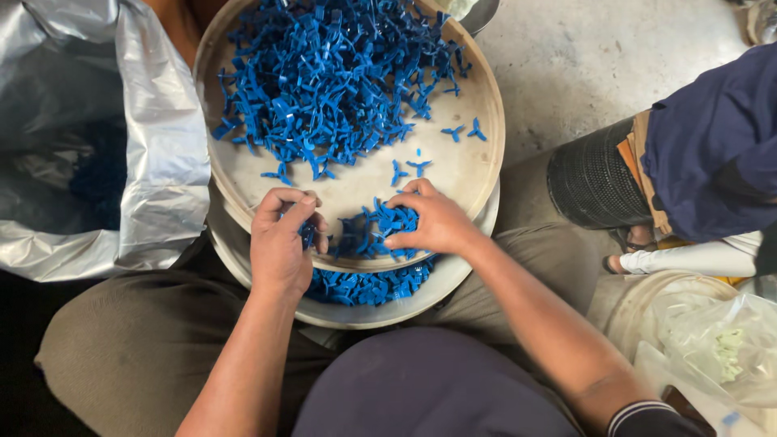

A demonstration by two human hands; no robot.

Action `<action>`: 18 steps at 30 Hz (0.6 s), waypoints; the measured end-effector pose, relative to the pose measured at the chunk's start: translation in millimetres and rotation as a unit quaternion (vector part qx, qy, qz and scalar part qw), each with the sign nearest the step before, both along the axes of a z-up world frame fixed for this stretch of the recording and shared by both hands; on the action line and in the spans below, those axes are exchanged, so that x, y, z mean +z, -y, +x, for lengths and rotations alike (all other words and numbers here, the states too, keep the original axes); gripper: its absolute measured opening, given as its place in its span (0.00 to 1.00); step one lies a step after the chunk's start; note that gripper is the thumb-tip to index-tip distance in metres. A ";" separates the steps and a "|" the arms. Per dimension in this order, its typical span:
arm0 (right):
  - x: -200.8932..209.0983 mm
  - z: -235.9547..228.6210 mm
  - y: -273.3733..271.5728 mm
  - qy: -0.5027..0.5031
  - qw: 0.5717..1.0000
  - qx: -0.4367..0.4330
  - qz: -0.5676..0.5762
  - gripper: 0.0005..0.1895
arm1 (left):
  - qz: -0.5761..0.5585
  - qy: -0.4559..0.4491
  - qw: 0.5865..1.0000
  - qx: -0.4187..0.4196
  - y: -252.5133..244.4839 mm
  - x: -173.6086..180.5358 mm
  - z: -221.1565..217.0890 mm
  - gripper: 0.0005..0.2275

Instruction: The person sits on the floor and sorts blue plastic pieces from a large tray into a white bag. They pick up pieces by hand, separate them, and place them into the bag.

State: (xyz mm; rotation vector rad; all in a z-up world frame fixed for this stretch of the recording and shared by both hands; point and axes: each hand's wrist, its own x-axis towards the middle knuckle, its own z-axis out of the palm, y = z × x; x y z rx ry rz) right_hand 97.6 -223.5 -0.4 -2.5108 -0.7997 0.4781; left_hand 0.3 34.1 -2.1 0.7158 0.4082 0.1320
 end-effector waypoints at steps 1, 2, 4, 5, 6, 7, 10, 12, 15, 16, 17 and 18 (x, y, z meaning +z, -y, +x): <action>-0.8 4.1 0.3 -0.028 0.999 0.006 0.026 0.29 | -0.003 -0.005 1.000 -0.004 -0.2 1.0 0.5 0.04; -1.0 6.4 1.4 -0.057 0.997 0.011 0.050 0.26 | -0.002 -0.004 1.000 -0.011 0.1 1.8 0.9 0.04; 0.3 9.7 1.8 -0.063 0.996 0.026 0.056 0.24 | -0.002 -0.004 1.000 -0.022 -0.2 2.7 1.1 0.04; 2.1 10.5 0.8 -0.067 0.995 0.035 0.059 0.23 | 0.002 0.001 1.000 -0.022 -0.5 2.5 1.4 0.04; 4.9 10.9 -0.3 -0.062 0.996 0.046 0.053 0.22 | 0.005 0.003 1.000 -0.022 -0.5 1.5 0.6 0.04; 9.3 11.0 -1.3 -0.056 0.996 0.058 0.047 0.21 | 0.008 0.005 1.000 -0.022 -0.6 0.3 0.0 0.04; 28.1 0.4 -5.6 -0.047 0.995 0.090 0.017 0.19 | 0.021 0.000 1.000 -0.022 -0.5 -2.5 0.0 0.04; 42.5 -9.7 -10.5 -0.047 0.993 0.104 0.001 0.18 | 0.016 0.004 1.000 -0.024 0.7 -3.1 1.1 0.04; 59.9 -35.5 -16.8 -0.041 0.993 0.113 -0.001 0.17 | 0.015 0.021 0.999 -0.026 2.8 -2.1 1.5 0.04; 63.9 -43.3 -19.0 -0.028 0.993 0.116 0.006 0.17 | 0.017 0.028 0.999 -0.028 2.7 -1.2 1.3 0.04; 67.4 -50.0 -20.5 -0.014 0.993 0.120 0.013 0.17 | 0.016 0.026 0.999 -0.029 3.0 -0.1 0.5 0.04; 70.1 -56.2 -21.0 -0.006 0.992 0.123 0.010 0.17 | 0.015 0.024 0.999 -0.032 3.4 0.8 -0.3 0.04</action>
